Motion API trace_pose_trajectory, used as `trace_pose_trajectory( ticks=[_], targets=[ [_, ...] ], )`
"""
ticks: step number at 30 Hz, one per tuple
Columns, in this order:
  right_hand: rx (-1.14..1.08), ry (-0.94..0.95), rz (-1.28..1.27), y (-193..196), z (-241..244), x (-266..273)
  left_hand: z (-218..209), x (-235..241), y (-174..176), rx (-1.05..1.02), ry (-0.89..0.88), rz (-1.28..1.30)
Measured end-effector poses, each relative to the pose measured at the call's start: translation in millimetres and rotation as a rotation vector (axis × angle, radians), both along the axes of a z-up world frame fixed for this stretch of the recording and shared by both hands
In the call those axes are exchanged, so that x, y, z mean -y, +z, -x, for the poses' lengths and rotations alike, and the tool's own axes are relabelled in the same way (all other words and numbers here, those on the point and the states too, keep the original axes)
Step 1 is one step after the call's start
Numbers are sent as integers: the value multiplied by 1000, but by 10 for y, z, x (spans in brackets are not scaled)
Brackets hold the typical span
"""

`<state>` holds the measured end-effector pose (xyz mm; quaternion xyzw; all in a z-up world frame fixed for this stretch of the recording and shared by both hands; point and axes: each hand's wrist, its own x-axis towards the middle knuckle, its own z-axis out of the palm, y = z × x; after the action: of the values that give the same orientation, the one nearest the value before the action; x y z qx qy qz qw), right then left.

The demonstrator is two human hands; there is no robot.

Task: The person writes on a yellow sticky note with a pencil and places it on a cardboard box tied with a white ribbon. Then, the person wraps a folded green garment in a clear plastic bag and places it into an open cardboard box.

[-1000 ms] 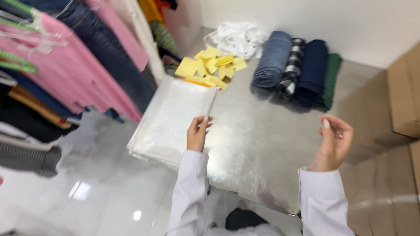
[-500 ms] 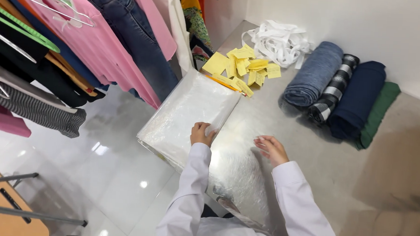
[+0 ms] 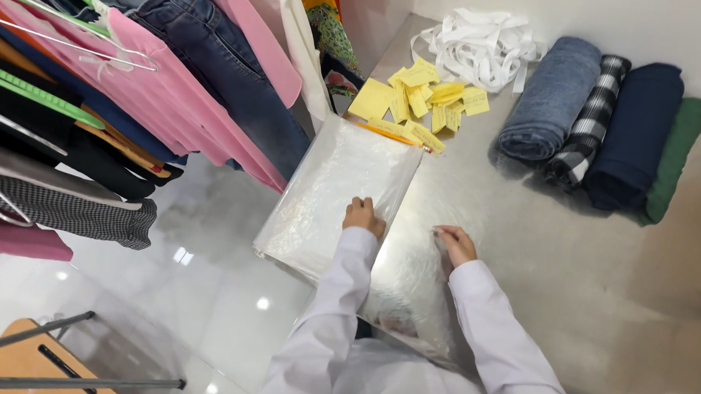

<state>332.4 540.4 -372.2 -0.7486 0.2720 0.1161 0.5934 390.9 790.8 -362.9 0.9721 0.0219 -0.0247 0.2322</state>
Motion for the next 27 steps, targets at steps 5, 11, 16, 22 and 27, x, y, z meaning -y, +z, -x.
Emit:
trace_pose_trajectory(
  ticks=[5,11,16,22,27],
  targets=[
    [44,-24,93,354,105,-198,-309,-247,-191,-120,-3,67],
    [89,1,77,855,-29,-838,-287,-840,186,-292,187,514],
    [87,224,417,995,-271,-1255,-179,-1099,420,-195,280,857],
    [39,413,680,834,-339,-1337,-124,-1772,590,-183,439,1277],
    [-14,457,833,524,-428,-1243,-352,-2236,6,-82,450,1301]
  ],
)
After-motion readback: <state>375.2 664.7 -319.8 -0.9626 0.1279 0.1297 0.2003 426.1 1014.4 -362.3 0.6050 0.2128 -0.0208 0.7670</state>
